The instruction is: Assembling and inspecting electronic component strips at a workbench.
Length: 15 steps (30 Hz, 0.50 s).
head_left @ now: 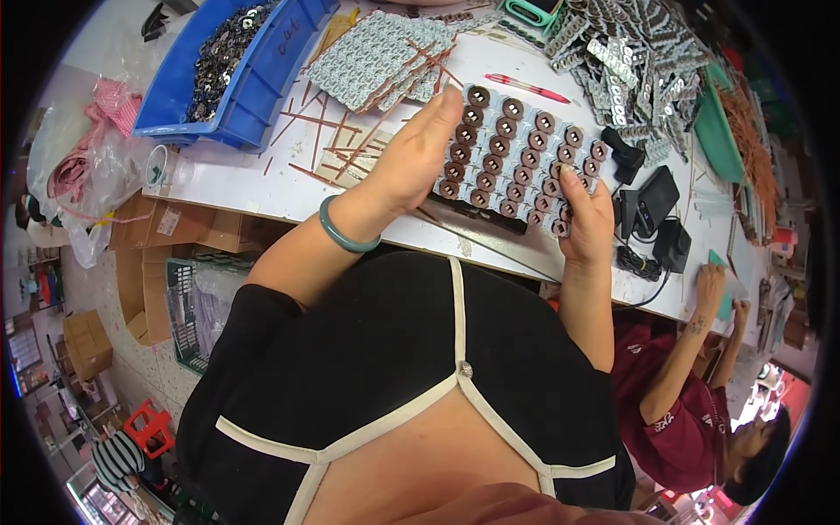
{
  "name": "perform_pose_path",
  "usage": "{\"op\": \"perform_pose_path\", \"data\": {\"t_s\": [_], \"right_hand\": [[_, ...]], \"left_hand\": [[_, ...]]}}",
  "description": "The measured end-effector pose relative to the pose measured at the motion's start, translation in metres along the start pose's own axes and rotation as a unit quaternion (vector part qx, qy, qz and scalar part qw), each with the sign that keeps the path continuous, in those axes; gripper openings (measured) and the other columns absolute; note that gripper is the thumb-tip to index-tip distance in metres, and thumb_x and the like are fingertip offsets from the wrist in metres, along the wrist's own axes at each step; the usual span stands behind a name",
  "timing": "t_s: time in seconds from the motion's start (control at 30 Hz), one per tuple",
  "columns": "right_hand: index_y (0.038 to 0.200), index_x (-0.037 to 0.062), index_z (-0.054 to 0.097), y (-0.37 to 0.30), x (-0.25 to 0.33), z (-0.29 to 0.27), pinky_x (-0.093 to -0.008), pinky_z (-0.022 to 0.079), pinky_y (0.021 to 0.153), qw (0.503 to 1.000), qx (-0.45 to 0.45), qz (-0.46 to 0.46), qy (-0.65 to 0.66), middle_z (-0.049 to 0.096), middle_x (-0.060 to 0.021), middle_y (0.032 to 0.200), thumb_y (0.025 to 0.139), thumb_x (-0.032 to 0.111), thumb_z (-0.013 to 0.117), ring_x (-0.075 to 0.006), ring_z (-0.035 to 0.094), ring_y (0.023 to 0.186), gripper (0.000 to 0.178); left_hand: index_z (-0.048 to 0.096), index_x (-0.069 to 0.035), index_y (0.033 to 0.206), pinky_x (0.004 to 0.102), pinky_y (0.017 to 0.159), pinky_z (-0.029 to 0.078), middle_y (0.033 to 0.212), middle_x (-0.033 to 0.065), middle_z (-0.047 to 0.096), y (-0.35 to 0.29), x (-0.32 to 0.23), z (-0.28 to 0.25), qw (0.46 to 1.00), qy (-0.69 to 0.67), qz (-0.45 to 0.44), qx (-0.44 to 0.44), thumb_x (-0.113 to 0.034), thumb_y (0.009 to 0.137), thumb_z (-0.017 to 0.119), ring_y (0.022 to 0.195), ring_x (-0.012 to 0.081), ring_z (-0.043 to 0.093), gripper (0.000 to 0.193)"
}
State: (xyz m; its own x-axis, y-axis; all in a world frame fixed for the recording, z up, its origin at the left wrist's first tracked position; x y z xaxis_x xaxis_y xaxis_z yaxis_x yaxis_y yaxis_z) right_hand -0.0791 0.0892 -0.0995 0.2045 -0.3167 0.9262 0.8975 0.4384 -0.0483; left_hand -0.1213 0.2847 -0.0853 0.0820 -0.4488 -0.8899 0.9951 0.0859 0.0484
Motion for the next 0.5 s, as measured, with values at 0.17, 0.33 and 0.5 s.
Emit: {"op": "perform_pose_path", "data": {"t_s": [0.17,0.33,0.5], "right_hand": [[0.122,-0.0037,0.05,-0.001,-0.011,0.009,-0.034,0.051,0.085,0.992,0.036,0.026,0.118,0.061,-0.0126,0.112,0.091,0.013,0.056,-0.019,0.062,0.097,0.035],[0.115,-0.0024,0.056,-0.001,-0.01,0.015,-0.0308,0.048,0.083,0.999,0.038,-0.003,-0.034,0.063,-0.0093,0.107,0.09,0.014,0.06,-0.0152,0.061,0.092,0.03],[0.124,-0.0032,0.05,0.0,-0.014,0.021,-0.0334,0.046,0.092,0.997,0.055,-0.002,-0.057,0.061,-0.0134,0.115,0.089,0.015,0.06,-0.0198,0.059,0.105,0.042]], "left_hand": [[0.052,-0.003,0.109,0.0275,0.076,0.051,0.095,0.0044,0.061,-0.001,-0.001,0.014,0.816,-0.414,-0.07,0.397,-0.041,0.101,0.037,0.087,0.0113,0.059,0.041],[0.054,0.001,0.115,0.028,0.083,0.045,0.1,0.0083,0.063,0.001,-0.001,-0.005,0.987,0.141,0.069,-0.007,-0.04,0.102,0.034,0.093,0.0143,0.056,0.048],[0.058,0.003,0.103,0.0291,0.082,0.046,0.096,0.0071,0.062,-0.007,0.003,-0.004,0.987,0.062,0.149,-0.002,-0.044,0.101,0.034,0.09,0.0131,0.057,0.053]]}}
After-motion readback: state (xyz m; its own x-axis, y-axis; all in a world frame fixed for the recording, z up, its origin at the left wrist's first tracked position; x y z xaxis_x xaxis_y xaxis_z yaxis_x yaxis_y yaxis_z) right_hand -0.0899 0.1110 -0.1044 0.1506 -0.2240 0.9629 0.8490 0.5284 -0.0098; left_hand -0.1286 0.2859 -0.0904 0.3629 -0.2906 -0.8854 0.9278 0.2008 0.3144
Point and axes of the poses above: each hand's wrist, its own y-axis towards the middle knuckle, its own z-axis out of the palm, x = y × z, the point moved 5 cm from there along y, towards the middle knuckle
